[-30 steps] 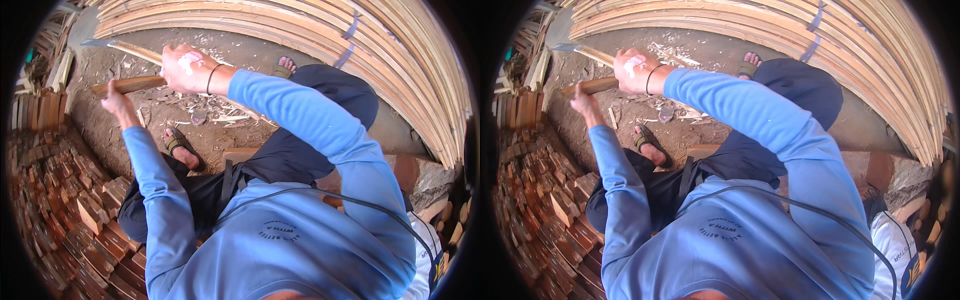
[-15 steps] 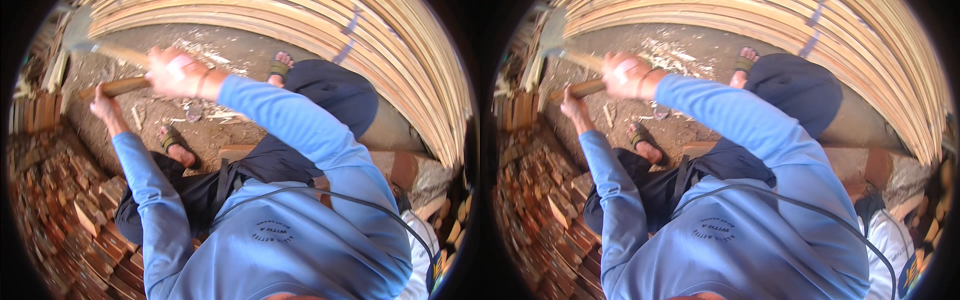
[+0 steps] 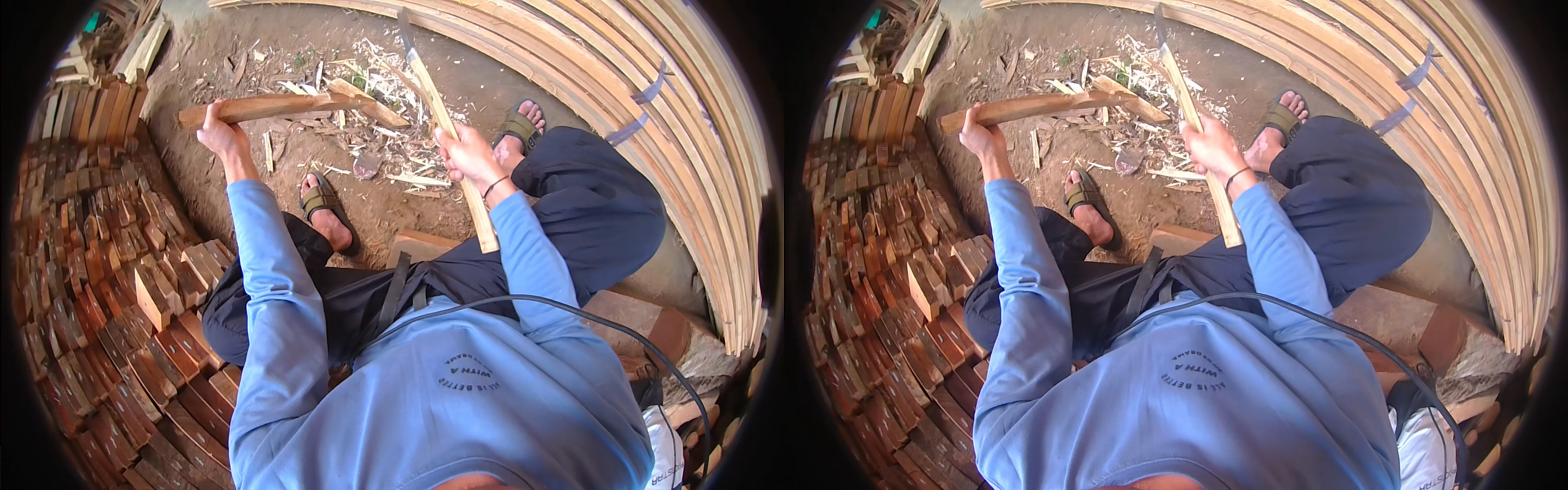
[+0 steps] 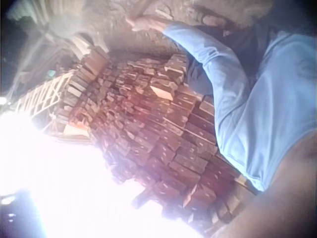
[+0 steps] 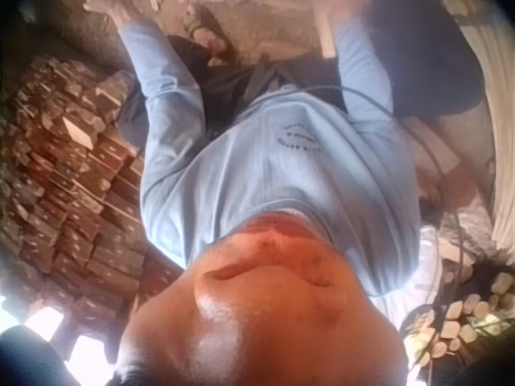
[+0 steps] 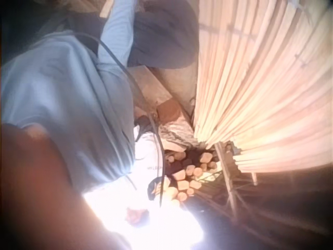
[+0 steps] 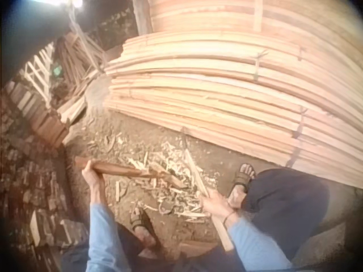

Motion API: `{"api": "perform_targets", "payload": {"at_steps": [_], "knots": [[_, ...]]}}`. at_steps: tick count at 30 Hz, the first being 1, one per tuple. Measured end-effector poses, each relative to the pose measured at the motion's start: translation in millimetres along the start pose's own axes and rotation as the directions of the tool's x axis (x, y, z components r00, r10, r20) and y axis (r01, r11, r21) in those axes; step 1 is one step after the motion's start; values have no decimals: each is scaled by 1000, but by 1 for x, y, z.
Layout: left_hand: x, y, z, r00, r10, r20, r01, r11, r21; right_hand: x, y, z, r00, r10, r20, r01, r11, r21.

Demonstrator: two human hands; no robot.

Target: The person sits on the ground in a woodworking area and uses a blade to shave thin layers of wood from a curved wooden piece, while another person stands nearby.

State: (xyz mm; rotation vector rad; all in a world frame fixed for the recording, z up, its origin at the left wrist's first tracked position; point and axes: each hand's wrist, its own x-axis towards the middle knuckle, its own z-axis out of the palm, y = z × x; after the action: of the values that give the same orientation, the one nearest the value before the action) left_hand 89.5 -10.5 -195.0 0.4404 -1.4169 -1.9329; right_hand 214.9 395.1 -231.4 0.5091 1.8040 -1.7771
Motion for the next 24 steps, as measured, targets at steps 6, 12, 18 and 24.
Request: {"api": "perform_targets", "payload": {"at_steps": [6,12,18,24], "knots": [[-18,6,27,976,176,125,-195,966,169,-6,43,25,999,40,0,-39,965,-260],[-21,12,46,968,215,128,-250,875,414,-7,47,36,996,34,81,17,829,-559],[-14,13,47,975,206,78,-219,860,461,-5,54,59,956,-291,39,259,775,-577],[-11,11,41,985,171,32,-167,883,439,11,68,63,985,-171,30,148,737,-659]]}}
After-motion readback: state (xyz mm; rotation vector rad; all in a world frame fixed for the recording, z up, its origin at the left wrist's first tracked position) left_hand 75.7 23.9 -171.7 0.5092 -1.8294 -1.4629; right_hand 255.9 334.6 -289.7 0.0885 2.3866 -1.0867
